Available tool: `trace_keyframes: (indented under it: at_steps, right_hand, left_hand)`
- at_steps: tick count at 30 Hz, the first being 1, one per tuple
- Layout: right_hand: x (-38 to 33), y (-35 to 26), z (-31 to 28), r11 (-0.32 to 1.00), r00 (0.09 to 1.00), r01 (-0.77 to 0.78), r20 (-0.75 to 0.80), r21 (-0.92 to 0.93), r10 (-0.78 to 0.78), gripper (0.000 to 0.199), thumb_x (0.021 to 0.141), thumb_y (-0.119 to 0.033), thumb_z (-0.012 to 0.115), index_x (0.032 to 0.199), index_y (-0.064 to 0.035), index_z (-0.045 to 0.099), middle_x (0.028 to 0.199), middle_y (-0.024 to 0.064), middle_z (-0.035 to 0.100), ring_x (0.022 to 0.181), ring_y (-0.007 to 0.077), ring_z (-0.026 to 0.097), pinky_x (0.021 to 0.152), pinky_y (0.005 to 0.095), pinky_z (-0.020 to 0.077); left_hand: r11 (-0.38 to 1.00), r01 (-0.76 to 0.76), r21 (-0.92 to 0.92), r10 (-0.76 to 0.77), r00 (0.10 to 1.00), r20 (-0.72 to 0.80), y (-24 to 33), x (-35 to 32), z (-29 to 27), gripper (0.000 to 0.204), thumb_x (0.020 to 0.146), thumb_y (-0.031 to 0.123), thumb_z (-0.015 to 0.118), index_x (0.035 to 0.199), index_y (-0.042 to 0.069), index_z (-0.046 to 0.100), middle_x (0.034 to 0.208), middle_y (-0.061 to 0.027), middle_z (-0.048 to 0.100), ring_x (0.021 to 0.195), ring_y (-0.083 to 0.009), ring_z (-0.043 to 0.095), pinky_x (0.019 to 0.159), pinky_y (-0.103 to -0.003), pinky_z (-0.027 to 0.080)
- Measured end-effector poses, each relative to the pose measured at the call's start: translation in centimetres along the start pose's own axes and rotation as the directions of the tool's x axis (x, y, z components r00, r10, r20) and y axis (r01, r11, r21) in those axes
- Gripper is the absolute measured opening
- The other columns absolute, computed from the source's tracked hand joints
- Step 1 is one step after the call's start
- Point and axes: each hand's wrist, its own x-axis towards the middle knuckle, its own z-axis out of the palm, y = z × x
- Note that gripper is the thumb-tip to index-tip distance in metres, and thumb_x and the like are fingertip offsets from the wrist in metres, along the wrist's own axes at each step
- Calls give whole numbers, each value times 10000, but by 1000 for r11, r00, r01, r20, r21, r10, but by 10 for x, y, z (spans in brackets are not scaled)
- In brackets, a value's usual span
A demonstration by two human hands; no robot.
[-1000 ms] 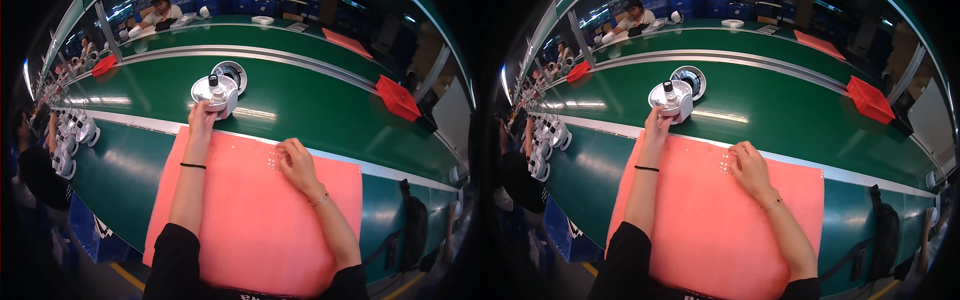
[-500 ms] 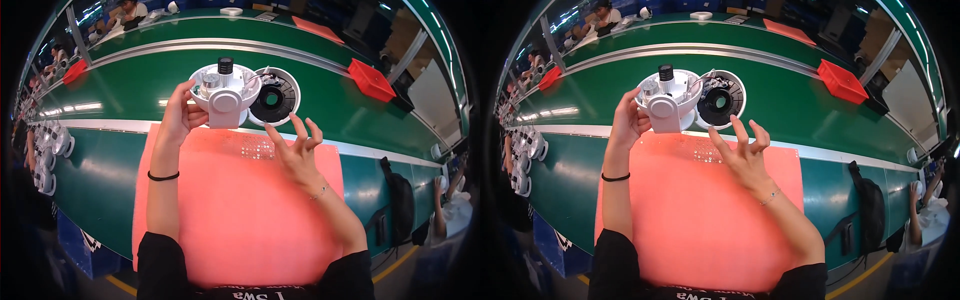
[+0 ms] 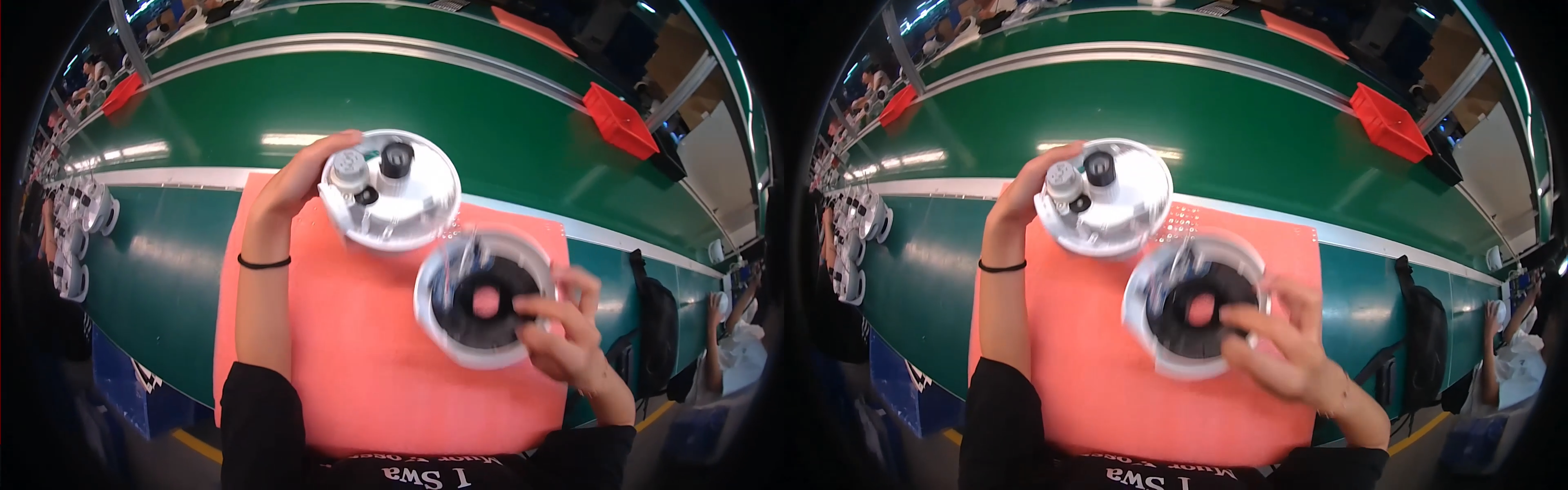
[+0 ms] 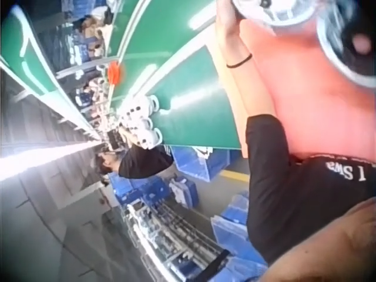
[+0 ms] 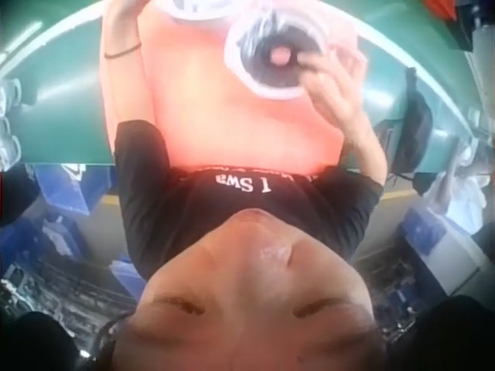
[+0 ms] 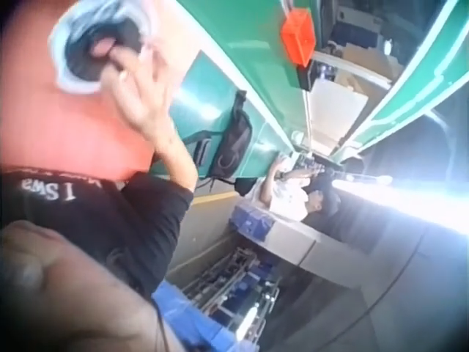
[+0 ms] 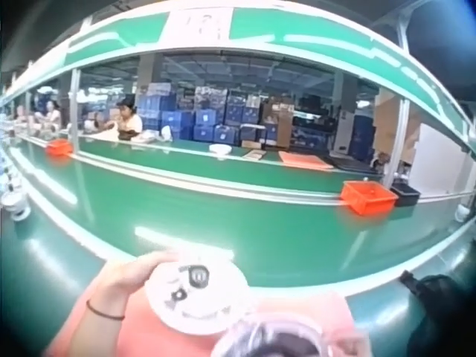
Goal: Assemble the housing and internal components of an electronic security camera on a production line.
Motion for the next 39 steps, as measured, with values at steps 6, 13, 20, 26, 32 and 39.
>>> trace_keyframes:
  at_steps: [6, 13, 20, 26, 32, 39]
  right_hand:
    - [-2, -26, -12, 452, 921, -390, 346, 802, 179, 378, 720, -61, 760, 1020, 40, 555, 917, 178, 650, 854, 306, 669, 769, 363, 549]
    - [-3, -35, -10, 109, 730, -663, 608, 740, 312, 454, 773, -27, 733, 1151, 47, 493, 1007, 122, 627, 888, 151, 644, 765, 271, 535]
    - [12, -35, 3, -120, 562, -769, 753, 628, 343, 418, 849, 6, 636, 1203, 27, 416, 1043, 138, 616, 1006, 129, 591, 743, 234, 516]
    - [21, -38, 4, -52, 645, -745, 737, 665, 201, 356, 858, -6, 632, 1141, 25, 419, 1000, 150, 632, 952, 115, 601, 727, 243, 526]
    - [12, -36, 10, -191, 552, -799, 821, 570, 142, 349, 846, -6, 648, 1116, 29, 429, 928, 130, 648, 892, 123, 626, 750, 261, 537]
    - [9, -32, 8, -212, 543, -804, 832, 555, 117, 329, 836, 21, 648, 1089, 31, 438, 978, 130, 637, 930, 127, 615, 778, 276, 543]
  left_hand:
    - [912, -98, 398, -338, 368, 866, -5, 2, 71, 331, 950, 249, 502, 1006, -46, 641, 922, -42, 637, 896, -111, 564, 830, -259, 441]
    - [845, -158, 512, -472, 230, 851, -22, -24, 120, 441, 961, 365, 477, 966, -38, 655, 794, -47, 638, 747, -86, 555, 700, -266, 458]
    - [744, -43, 667, -5, 997, 71, 21, -120, 77, 349, 893, 293, 557, 794, -37, 615, 653, -99, 595, 601, -181, 600, 619, -290, 489]
    - [636, -231, 736, 200, 971, 132, -1, -213, 84, 603, 654, 369, 809, 1026, -63, 611, 1032, -223, 641, 718, -284, 686, 619, -312, 552]
    - [626, -299, 720, 327, 939, 106, -20, -217, 91, 667, 612, 410, 837, 1009, -74, 605, 1145, -289, 579, 708, -291, 686, 588, -302, 550]
    - [670, -300, 679, 292, 948, 130, -18, -234, 77, 719, 671, 471, 777, 1093, -74, 573, 1265, -308, 493, 1001, -409, 619, 779, -395, 529]
